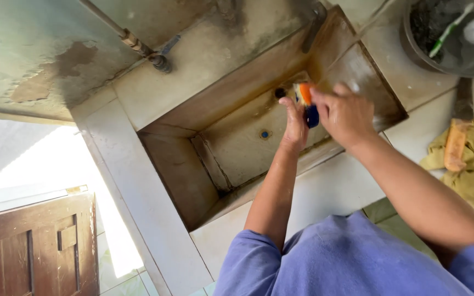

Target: The person is washing and rinsing a blue plastic water container and its lid using a brush and scouring pad at a utility sink.

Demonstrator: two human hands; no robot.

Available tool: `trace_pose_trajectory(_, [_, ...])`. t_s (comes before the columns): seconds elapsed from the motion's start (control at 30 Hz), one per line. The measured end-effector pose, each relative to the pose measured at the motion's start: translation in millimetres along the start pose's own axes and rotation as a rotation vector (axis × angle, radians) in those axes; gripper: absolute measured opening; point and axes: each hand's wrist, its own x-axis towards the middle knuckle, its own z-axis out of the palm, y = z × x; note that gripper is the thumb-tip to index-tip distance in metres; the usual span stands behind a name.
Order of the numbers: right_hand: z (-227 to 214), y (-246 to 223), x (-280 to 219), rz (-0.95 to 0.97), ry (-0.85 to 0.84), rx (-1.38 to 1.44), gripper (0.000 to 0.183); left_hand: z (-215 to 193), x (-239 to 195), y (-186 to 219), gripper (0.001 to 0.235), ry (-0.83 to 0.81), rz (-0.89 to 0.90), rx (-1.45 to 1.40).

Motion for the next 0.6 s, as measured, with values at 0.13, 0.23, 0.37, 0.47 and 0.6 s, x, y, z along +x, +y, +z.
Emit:
trace_pose_trajectory(0.13, [13, 35, 34, 0.000, 0.107, 0.030, 0.006, 10, -7, -7, 0.128, -0.091, 0.051, 0.260])
trace_pose_trajectory(0.23, [16, 50, 25, 0.014, 0.139, 0.131, 0.002, 6, -13, -8, 0.126, -0.125, -0.084, 0.016])
trace_pose_trajectory(0.37, [-3, 34, 2, 0.059, 0.055, 0.360, 0.012, -1, -1, 7, 0.131, -0.088, -0.022, -0.156])
trace_pose_trajectory(0.47, [-9, 22, -22, 0.095, 0.001, 0.433, 0.020, 7, -6, 28, 0.127, -0.048, 0.009, -0.315])
trace_pose_trajectory(0.6, [13, 58, -21, 0.130, -0.031, 0.189, 0.015, 11, -15, 32, 0.104, -0.087, -0.015, -0.400])
